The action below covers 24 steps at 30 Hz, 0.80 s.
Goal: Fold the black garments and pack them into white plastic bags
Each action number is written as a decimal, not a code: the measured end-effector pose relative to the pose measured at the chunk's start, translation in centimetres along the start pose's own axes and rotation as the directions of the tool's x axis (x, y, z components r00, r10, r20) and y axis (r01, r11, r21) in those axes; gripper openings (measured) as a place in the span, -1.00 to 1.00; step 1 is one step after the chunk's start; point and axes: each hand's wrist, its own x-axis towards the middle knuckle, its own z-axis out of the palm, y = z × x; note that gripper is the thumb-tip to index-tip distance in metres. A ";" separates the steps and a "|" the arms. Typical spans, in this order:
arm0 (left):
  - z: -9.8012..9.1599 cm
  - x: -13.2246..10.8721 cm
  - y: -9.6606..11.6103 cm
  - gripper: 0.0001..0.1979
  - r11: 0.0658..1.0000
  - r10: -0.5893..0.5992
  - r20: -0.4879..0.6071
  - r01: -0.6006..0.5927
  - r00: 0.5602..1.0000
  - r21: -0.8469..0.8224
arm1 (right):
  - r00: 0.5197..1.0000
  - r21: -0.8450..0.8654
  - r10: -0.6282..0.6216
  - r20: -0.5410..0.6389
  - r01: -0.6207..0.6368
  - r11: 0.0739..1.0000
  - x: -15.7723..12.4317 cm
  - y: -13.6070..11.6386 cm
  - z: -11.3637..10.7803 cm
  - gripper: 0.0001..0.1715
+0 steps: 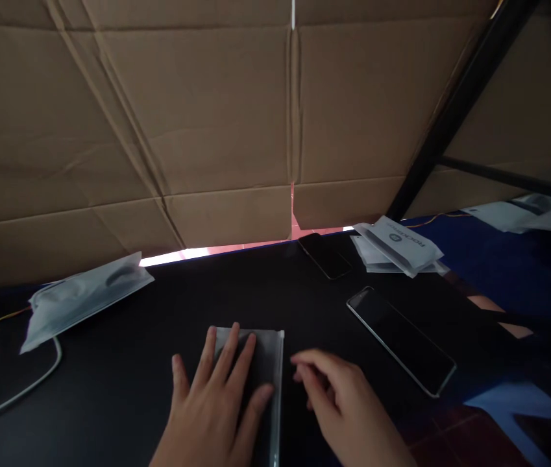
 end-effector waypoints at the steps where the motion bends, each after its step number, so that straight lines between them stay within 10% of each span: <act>1: -0.7 1.2 0.0 -0.44 0.997 -0.039 0.024 0.041 0.999 -0.063 | 0.998 0.016 0.039 -0.049 -0.038 0.999 0.5 0.0 -0.1 -0.60; 7: -2.6 6.7 1.1 -0.67 0.957 -0.048 0.159 0.091 0.986 -0.275 | 0.988 0.130 0.150 -0.044 -0.143 0.981 3.0 0.0 1.3 -0.57; 24: -3.3 4.8 2.3 -0.73 0.850 -0.167 -0.004 0.142 0.986 -0.507 | 0.999 0.353 0.045 0.024 -0.051 0.934 2.9 -1.8 2.3 -0.78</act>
